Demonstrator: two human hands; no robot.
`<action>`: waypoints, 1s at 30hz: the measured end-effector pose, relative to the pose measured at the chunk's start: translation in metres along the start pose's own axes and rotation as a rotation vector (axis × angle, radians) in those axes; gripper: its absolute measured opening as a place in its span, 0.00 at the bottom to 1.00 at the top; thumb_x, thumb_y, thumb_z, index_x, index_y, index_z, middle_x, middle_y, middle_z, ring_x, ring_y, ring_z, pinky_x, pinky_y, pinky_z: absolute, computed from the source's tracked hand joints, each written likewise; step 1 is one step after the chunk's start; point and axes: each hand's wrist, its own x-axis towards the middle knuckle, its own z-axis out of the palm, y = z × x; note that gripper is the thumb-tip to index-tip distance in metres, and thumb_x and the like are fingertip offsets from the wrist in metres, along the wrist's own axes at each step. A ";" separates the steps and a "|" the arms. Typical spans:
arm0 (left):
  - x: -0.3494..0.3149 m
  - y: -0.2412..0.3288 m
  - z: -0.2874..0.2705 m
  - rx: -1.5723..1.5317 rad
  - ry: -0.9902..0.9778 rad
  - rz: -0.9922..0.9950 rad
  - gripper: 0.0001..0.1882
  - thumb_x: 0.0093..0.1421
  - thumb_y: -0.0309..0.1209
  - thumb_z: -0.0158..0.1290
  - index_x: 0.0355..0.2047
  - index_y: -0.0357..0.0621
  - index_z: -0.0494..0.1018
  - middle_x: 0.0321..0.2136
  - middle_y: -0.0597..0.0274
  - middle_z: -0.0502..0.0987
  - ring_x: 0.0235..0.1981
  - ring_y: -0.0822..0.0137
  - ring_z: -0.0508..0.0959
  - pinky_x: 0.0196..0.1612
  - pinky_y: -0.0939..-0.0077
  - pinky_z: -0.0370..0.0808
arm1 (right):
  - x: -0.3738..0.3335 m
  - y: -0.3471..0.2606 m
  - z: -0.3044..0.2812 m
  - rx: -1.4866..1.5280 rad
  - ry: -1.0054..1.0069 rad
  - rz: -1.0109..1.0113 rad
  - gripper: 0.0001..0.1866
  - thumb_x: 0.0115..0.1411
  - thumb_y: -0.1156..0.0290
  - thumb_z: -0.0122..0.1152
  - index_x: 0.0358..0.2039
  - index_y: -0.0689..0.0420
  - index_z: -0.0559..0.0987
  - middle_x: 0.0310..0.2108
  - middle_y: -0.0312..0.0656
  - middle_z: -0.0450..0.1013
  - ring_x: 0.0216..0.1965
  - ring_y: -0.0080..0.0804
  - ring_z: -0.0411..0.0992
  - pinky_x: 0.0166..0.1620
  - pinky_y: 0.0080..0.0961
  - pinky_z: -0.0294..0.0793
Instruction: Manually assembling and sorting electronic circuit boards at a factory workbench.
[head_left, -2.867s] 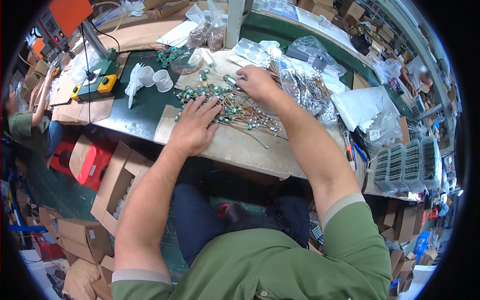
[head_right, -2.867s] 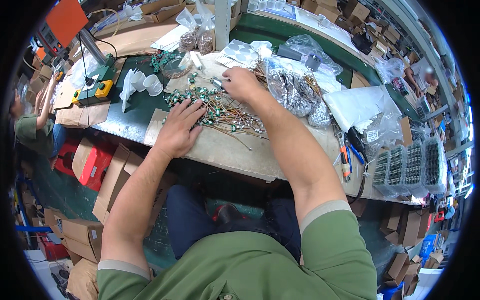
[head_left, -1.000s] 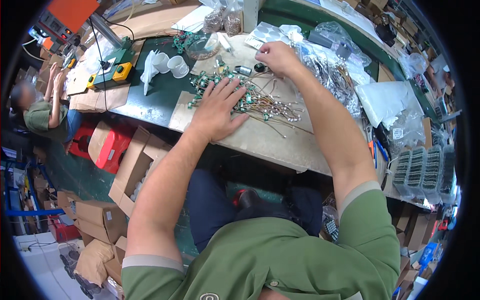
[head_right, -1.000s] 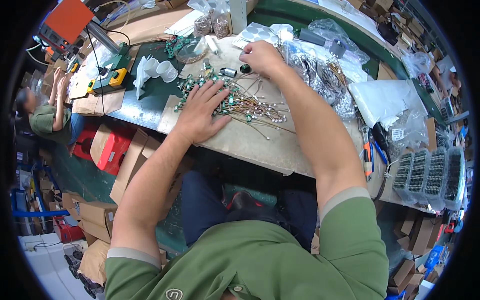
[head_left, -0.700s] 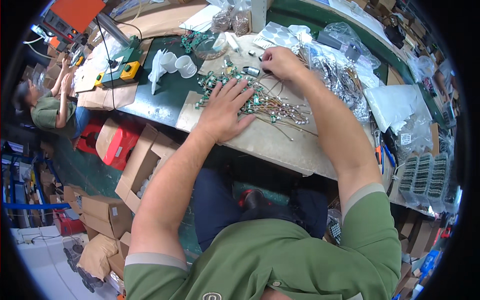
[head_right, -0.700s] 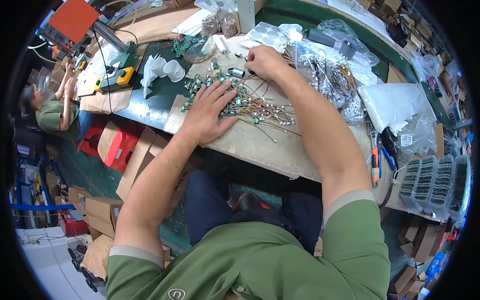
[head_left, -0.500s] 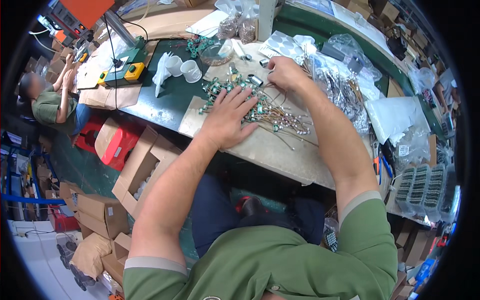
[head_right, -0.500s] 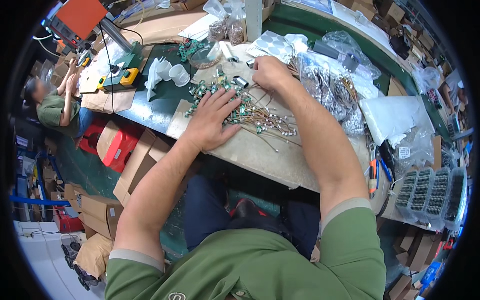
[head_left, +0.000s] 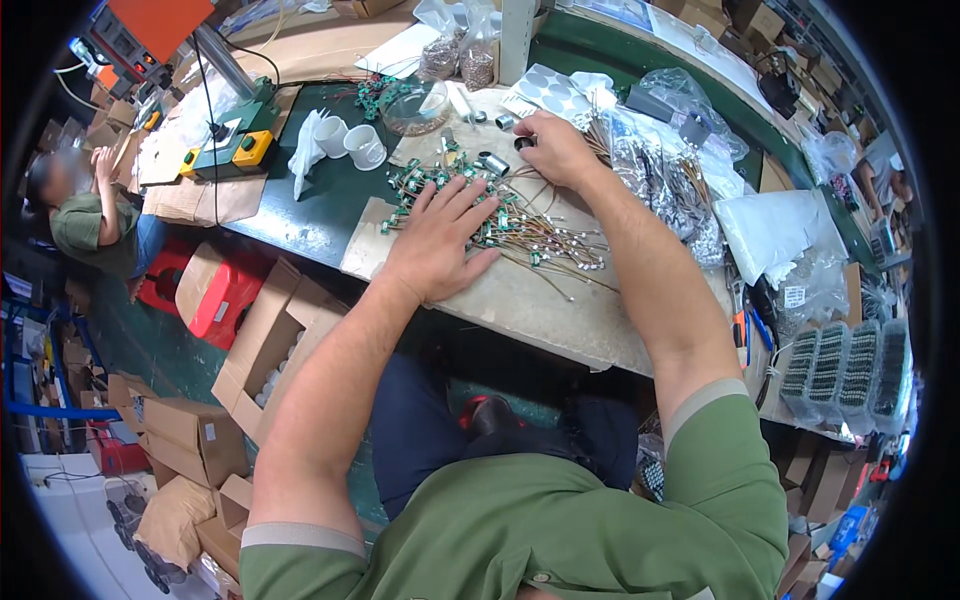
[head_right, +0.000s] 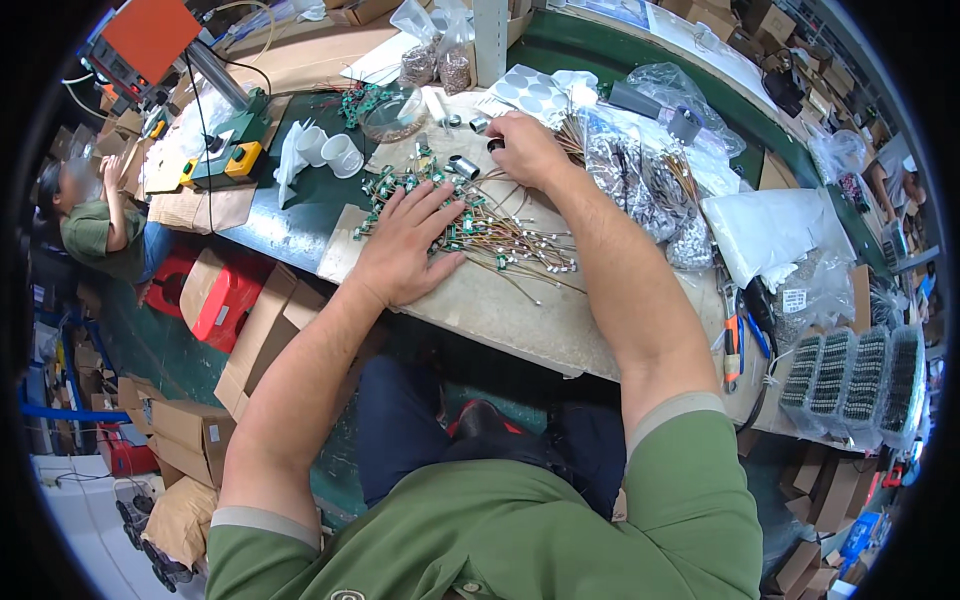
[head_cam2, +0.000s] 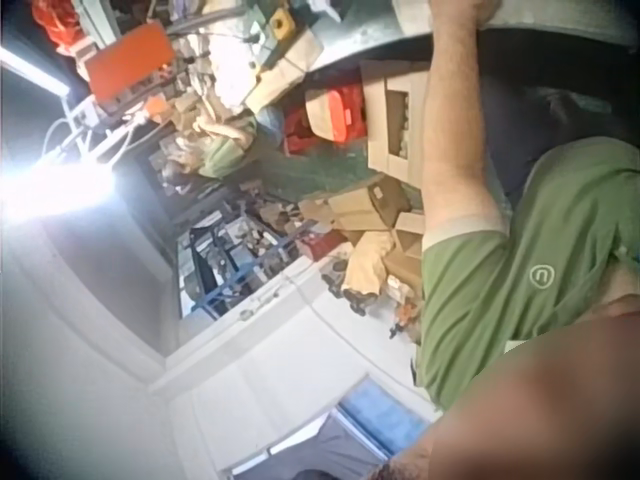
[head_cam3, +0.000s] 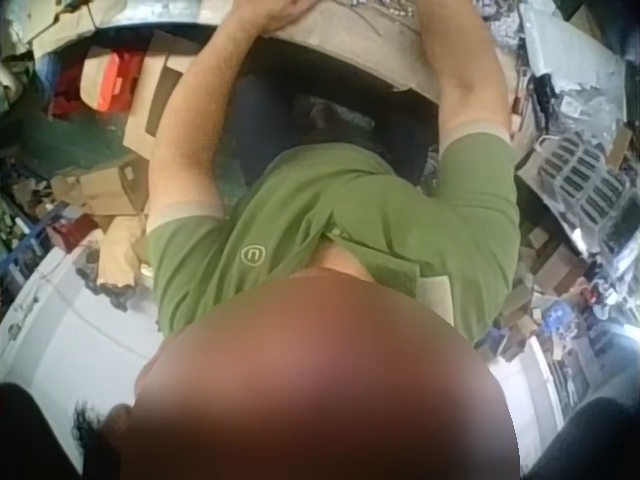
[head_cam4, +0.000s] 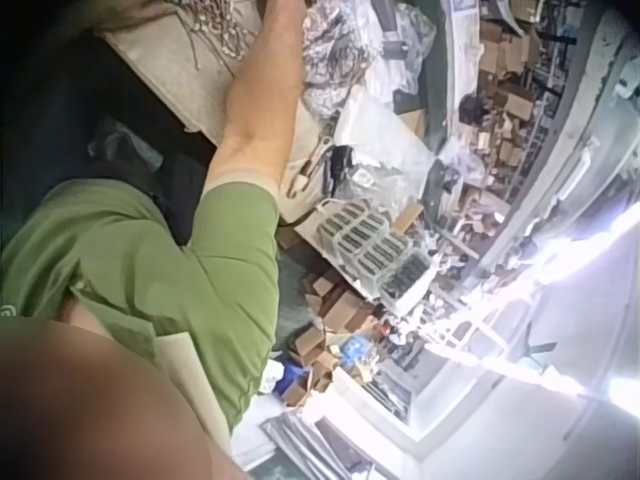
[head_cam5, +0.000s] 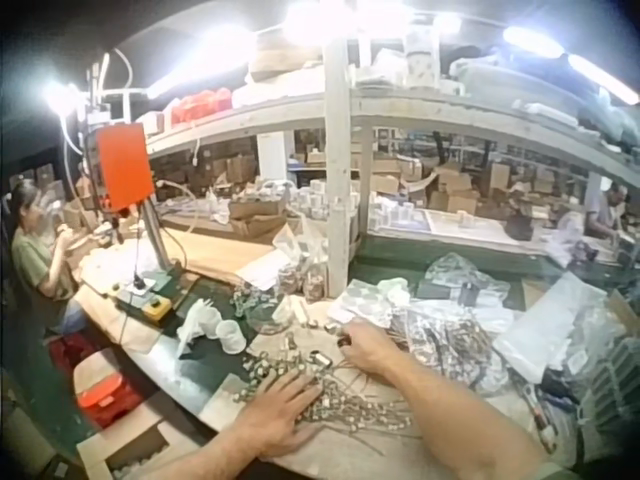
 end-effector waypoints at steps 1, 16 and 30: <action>-0.001 0.000 0.000 0.004 -0.001 -0.003 0.34 0.62 0.48 0.58 0.67 0.51 0.70 0.72 0.59 0.65 0.73 0.52 0.62 0.75 0.49 0.54 | 0.001 0.000 0.000 -0.005 -0.023 0.021 0.13 0.53 0.77 0.63 0.41 0.60 0.84 0.41 0.47 0.78 0.40 0.47 0.75 0.48 0.37 0.76; -0.002 0.000 -0.002 0.017 -0.005 -0.022 0.35 0.61 0.47 0.60 0.67 0.51 0.70 0.71 0.61 0.66 0.73 0.53 0.62 0.76 0.50 0.53 | -0.010 -0.039 -0.014 0.356 0.042 0.321 0.10 0.54 0.70 0.66 0.34 0.62 0.86 0.36 0.46 0.79 0.38 0.44 0.75 0.46 0.36 0.76; -0.011 -0.016 0.000 0.019 0.010 -0.020 0.34 0.61 0.47 0.59 0.66 0.51 0.71 0.70 0.57 0.67 0.72 0.52 0.62 0.75 0.49 0.54 | 0.028 -0.054 0.043 0.005 0.107 0.192 0.14 0.55 0.69 0.67 0.40 0.62 0.87 0.42 0.52 0.78 0.41 0.52 0.77 0.47 0.40 0.77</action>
